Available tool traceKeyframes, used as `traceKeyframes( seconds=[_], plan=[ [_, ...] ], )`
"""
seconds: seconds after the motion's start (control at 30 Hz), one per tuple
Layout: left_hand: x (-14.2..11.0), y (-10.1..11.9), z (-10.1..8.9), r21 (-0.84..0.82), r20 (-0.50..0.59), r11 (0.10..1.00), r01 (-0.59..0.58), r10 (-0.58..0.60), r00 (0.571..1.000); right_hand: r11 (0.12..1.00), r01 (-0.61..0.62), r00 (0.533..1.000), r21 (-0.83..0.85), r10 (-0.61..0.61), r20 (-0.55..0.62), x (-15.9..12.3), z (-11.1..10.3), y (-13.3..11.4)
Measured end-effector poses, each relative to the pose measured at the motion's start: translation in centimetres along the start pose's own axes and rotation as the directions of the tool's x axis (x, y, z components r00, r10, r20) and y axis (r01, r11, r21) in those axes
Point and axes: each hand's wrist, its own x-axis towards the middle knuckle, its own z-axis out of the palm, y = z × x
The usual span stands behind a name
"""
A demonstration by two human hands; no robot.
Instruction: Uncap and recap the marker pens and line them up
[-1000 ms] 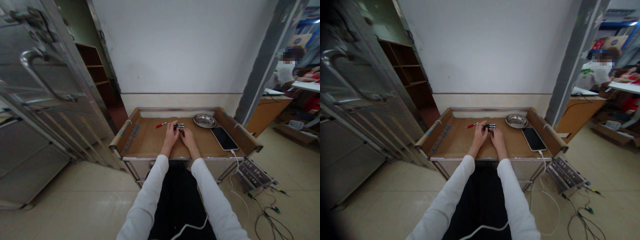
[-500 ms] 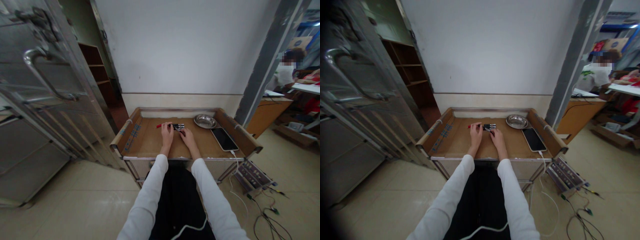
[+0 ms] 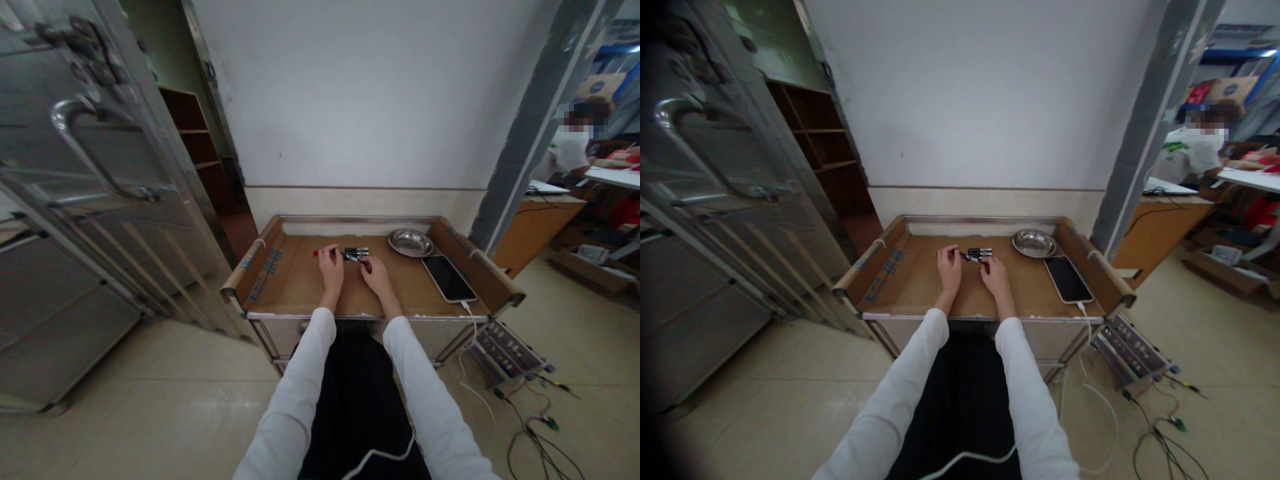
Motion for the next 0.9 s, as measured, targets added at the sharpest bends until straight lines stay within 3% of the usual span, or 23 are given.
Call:
traceKeyframes(
  seconds=[0.13, 0.3, 0.53, 0.7, 0.9],
  plan=[
    [0.1, -0.5, 0.3, 0.008, 0.029, 1.0, 0.011, -0.011, 1.0, 0.999, -0.018, 1.0, -0.026, 0.018, -0.011, -0.1, -0.2, -0.3],
    [0.1, -1.0, 0.7, -0.011, 0.181, 1.0, -0.019, 0.021, 0.983, 0.996, -0.075, 0.992, -0.052, 0.069, -0.11, -0.1, -0.5, -0.4],
    [-0.4, -0.9, 0.9, 0.13, 0.443, 0.982, -0.137, 0.066, 0.894, 0.992, -0.065, 0.994, -0.11, 0.054, -0.1, -0.1, -0.3, 0.0],
    [-0.6, -0.6, 0.8, 0.312, 0.5, 0.93, -0.195, 0.015, 0.866, 0.98, -0.076, 0.996, -0.183, 0.068, -0.05, -0.2, -0.4, -0.2],
    [-0.8, 0.3, 0.4, 0.366, 0.53, 0.896, -0.251, 0.022, 0.848, 0.972, -0.09, 0.996, -0.217, 0.088, -0.02, -0.1, -0.5, -0.2]
  ],
)
